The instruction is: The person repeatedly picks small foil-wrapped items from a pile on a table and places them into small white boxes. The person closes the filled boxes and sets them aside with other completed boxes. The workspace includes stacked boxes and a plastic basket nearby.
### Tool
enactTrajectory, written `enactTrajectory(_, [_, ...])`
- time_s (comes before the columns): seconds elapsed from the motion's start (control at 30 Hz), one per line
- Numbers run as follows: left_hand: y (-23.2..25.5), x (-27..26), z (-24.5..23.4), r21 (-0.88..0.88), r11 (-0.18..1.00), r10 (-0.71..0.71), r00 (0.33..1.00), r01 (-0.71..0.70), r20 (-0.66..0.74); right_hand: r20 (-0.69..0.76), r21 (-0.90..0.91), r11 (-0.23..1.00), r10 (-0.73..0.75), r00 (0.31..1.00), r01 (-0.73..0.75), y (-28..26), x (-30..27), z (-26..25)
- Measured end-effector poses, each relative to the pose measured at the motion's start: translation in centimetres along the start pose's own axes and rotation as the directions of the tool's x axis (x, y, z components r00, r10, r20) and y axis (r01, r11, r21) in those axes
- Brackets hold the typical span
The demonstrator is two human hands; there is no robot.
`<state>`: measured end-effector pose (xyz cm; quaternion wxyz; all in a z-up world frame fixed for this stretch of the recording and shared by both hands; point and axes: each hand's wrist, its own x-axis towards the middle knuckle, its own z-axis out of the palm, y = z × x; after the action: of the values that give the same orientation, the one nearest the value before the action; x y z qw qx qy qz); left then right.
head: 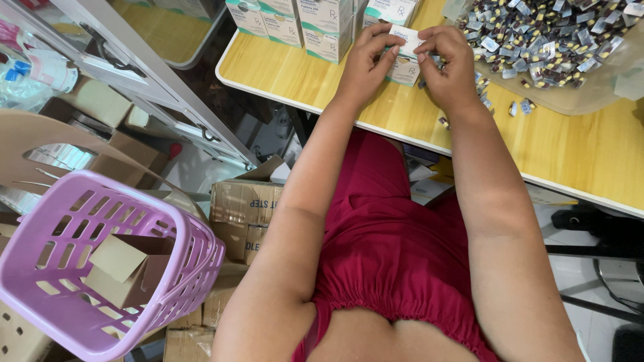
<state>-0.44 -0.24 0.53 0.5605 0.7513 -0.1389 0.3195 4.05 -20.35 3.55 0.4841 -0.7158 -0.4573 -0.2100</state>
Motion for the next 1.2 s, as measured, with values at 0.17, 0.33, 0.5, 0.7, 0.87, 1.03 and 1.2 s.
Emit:
enactTrajectory(0.17, [0.3,-0.1,0.3,-0.013,0.998,0.061,0.997,-0.061,-0.039,0.007,0.044,0.998,0.046,0.999,-0.046,-0.2,0.0,0.0])
enactTrajectory(0.33, [0.6,0.0,0.2,0.031,0.999,-0.027,0.998,0.029,-0.050,-0.080,0.309,0.933,0.218,0.973,-0.183,-0.2,0.1,-0.3])
enactTrajectory(0.5, [0.5,0.0,0.2,0.075,0.996,0.053,0.996,-0.048,-0.072,-0.041,0.158,0.971,0.188,0.981,-0.179,0.6,-0.4,-0.4])
enactTrajectory(0.7, [0.6,0.0,0.2,0.044,0.999,0.017,0.997,-0.013,-0.080,-0.087,0.126,0.990,0.074,0.993,-0.062,0.9,-0.7,-0.1])
enactTrajectory(0.87, [0.6,0.1,0.0,0.154,0.979,0.144,0.986,-0.130,-0.082,-0.049,0.189,0.955,0.241,0.969,-0.228,0.5,-1.3,0.8])
enactTrajectory(1.03, [0.8,-0.1,0.4,0.082,0.994,0.077,0.994,-0.071,-0.080,-0.097,0.152,0.971,0.200,0.975,-0.184,0.7,-1.5,1.3])
enactTrajectory(1.2, [1.1,-0.1,0.4,0.139,0.985,0.111,0.991,-0.100,-0.075,-0.106,0.111,0.983,0.160,0.981,-0.148,0.7,-1.5,1.5])
